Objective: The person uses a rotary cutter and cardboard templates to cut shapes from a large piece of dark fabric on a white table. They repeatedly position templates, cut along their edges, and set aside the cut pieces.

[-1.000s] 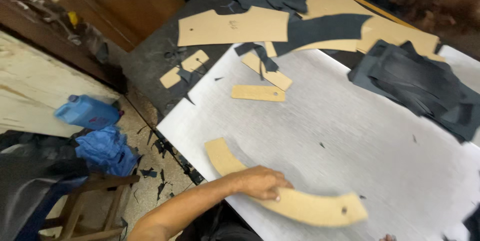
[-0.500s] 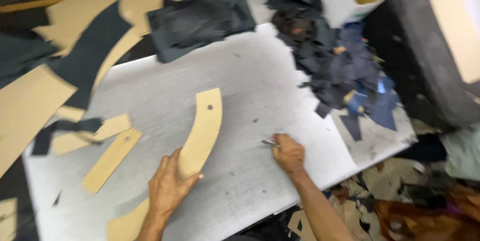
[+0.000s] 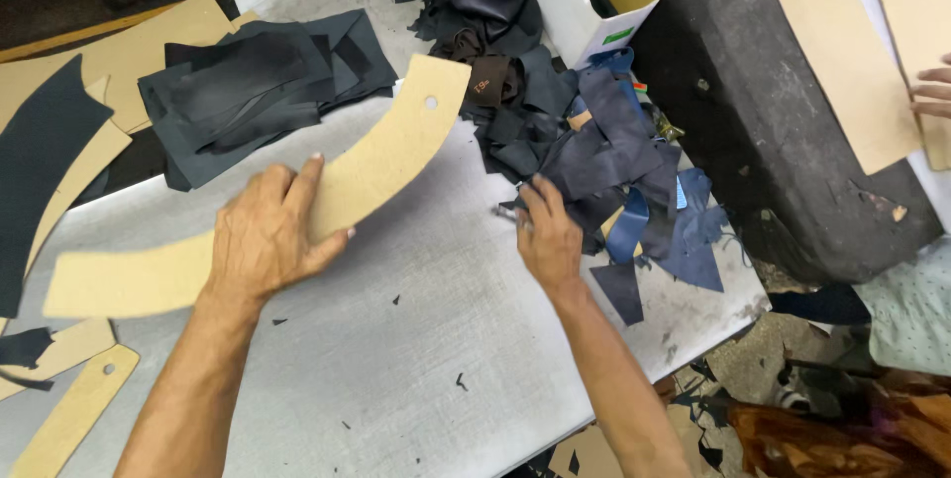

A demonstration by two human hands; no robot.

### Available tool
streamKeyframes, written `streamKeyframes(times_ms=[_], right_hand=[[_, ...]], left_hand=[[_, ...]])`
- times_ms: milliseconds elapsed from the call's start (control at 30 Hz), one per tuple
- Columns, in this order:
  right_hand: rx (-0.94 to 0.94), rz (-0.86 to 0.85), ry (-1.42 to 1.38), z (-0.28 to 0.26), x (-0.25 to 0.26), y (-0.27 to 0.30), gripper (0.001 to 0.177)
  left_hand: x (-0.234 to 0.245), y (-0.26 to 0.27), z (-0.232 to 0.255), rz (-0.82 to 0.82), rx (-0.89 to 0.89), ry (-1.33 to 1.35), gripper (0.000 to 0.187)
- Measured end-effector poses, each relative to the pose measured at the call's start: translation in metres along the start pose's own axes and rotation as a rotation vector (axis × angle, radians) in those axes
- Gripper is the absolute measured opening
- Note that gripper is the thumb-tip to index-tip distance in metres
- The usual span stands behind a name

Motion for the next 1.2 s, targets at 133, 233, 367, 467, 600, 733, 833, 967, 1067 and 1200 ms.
streamKeyframes(times_ms=[133, 233, 367, 467, 600, 733, 833, 967, 1067, 1200], right_hand=[[-0.162, -0.163, 0.205, 0.051, -0.009, -0.091, 0.056], [-0.090, -0.333, 0.160, 0.038, -0.002, -0.076, 0.010], [0.126, -0.423, -0.365, -0.013, 0.024, 0.022, 0.036], [0.146, -0.585, -0.342, -0.040, 0.038, 0.071, 0.041], [0.057, -0.631, -0.354, -0.049, 0.053, 0.077, 0.047], [0.141, -0.495, -0.305, -0.040, 0.066, 0.082, 0.033], [0.114, -0.592, -0.335, -0.027, 0.069, 0.090, 0.034], [0.079, -0.403, -0.168, -0.004, 0.083, 0.084, 0.031], [-0.060, -0.251, 0.009, 0.014, 0.103, 0.075, 0.022], [-0.254, -0.285, 0.253, 0.023, 0.119, 0.065, 0.019]], left_hand=[[-0.022, -0.046, 0.020, 0.169, -0.010, -0.197, 0.095], [-0.063, -0.045, 0.042, -0.099, 0.049, 0.065, 0.075], [-0.115, -0.037, 0.079, -0.279, 0.093, 0.440, 0.044], [-0.142, -0.043, 0.105, -0.251, 0.146, 0.591, 0.036], [-0.148, -0.062, 0.130, -0.207, 0.228, 0.589, 0.032], [-0.146, -0.061, 0.173, -0.404, 0.225, 0.528, 0.044], [-0.135, -0.061, 0.202, -0.442, 0.133, 0.499, 0.049], [-0.122, -0.079, 0.181, -0.209, 0.419, 0.801, 0.040], [-0.120, -0.078, 0.132, 0.055, 0.549, 1.465, 0.029], [-0.126, -0.051, 0.087, 0.034, 0.624, 1.212, 0.036]])
Point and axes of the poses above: each hand's wrist, its own y-axis away from the middle knuckle, its own x-axis out of the back of the hand, z = x × y, the point moved 2 cm from there along -y, towards the middle knuckle, and after that the axes turned 9 degrees about -y, right-handed, at the moved point
